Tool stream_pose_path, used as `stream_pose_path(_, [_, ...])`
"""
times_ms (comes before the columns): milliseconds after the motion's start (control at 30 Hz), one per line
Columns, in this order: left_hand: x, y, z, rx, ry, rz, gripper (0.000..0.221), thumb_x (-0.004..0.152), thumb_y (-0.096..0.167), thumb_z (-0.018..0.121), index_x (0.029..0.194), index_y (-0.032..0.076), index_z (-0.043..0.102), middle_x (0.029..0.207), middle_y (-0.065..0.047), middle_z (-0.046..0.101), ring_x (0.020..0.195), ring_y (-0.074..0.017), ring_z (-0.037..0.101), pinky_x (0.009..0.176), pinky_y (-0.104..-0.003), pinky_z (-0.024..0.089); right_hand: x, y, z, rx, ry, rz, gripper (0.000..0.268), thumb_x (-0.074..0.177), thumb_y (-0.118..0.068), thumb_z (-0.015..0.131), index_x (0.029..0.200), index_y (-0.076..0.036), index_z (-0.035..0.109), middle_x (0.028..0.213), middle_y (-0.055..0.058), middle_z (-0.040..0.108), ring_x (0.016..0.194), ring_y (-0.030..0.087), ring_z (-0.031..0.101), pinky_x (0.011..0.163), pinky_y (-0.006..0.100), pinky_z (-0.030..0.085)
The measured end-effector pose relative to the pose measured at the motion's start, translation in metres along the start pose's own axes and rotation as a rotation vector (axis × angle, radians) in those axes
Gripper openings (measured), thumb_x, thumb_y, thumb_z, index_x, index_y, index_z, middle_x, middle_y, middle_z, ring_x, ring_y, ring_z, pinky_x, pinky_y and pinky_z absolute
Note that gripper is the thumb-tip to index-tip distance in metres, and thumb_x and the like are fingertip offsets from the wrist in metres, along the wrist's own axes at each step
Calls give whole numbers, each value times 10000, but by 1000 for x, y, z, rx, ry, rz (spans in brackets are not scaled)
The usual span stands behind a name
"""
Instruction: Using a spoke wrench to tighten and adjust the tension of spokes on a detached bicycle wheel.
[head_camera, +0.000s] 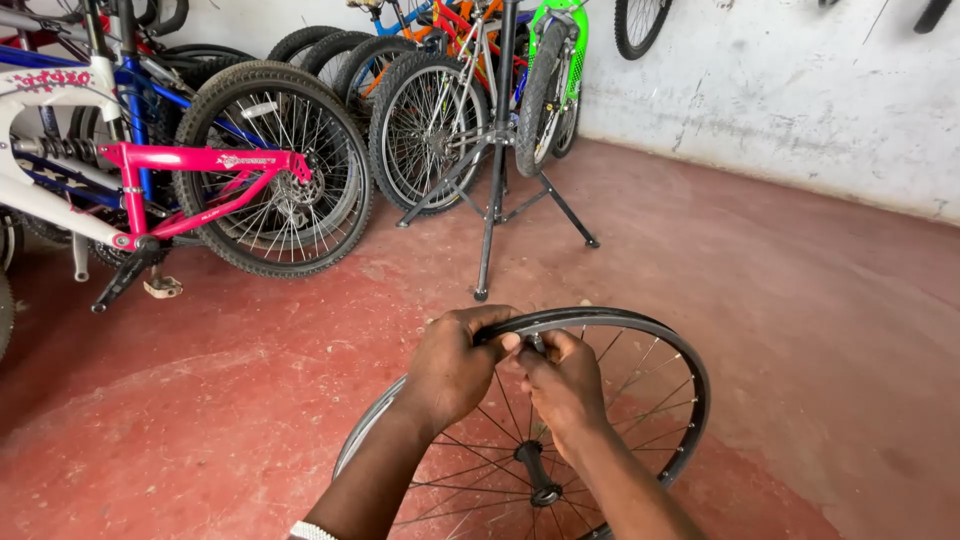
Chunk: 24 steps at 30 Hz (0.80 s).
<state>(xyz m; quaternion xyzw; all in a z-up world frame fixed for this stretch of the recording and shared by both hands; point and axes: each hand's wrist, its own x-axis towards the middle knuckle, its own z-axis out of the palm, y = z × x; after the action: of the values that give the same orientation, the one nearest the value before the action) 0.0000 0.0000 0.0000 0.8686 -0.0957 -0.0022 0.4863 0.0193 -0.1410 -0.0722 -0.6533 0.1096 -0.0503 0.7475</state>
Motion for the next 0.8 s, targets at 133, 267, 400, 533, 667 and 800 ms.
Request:
stream_pose_path(133, [4, -8, -1, 14, 21, 14, 226, 934, 127, 662, 1077, 204, 819, 827, 42, 757, 689, -110, 597, 698, -288, 504, -7, -5, -2, 9, -40, 11, 212, 891, 3, 721, 1096, 10, 668, 834, 101, 643, 606, 133, 528, 502, 252, 372])
stream_pose_path(267, [10, -16, -3, 9, 57, -55, 307, 924, 157, 679, 1208, 209, 784, 1023, 46, 832, 824, -111, 719, 799, -296, 567, -9, -15, -9, 65, -240, -1, 221, 909, -40, 671, 1107, 54, 703, 895, 155, 711, 749, 214, 635, 606, 342, 464])
stream_pose_path(400, [10, -15, -8, -83, 34, -103, 310, 929, 103, 675, 1199, 189, 800, 952, 45, 819, 785, -80, 671, 770, -273, 544, -8, -21, -14, 21, -368, 13, 266, 928, -101, 682, 1149, 41, 718, 949, 144, 744, 799, 198, 639, 647, 336, 451])
stream_pose_path(533, [12, -21, -7, -128, 36, -111, 323, 918, 88, 682, 1211, 163, 798, 951, 29, 822, 793, -80, 683, 780, -265, 554, -6, -20, -18, -16, -378, 13, 309, 910, -141, 699, 1166, 29, 727, 952, 144, 749, 827, 196, 664, 661, 328, 456])
stream_pose_path(667, [16, -22, -8, -147, 17, -89, 286, 923, 97, 698, 1173, 163, 821, 870, 35, 793, 730, -75, 647, 729, -256, 524, 1, -25, -27, 36, -473, 67, 397, 890, -156, 661, 1237, 27, 717, 1104, 136, 733, 908, 208, 631, 719, 345, 423])
stream_pose_path(800, [13, -18, -8, -116, 27, -74, 319, 911, 97, 688, 1208, 143, 796, 974, 17, 834, 773, -88, 693, 753, -261, 555, 2, -21, -23, 47, -391, 55, 269, 925, -34, 666, 1169, 60, 728, 971, 160, 733, 845, 207, 629, 665, 344, 440])
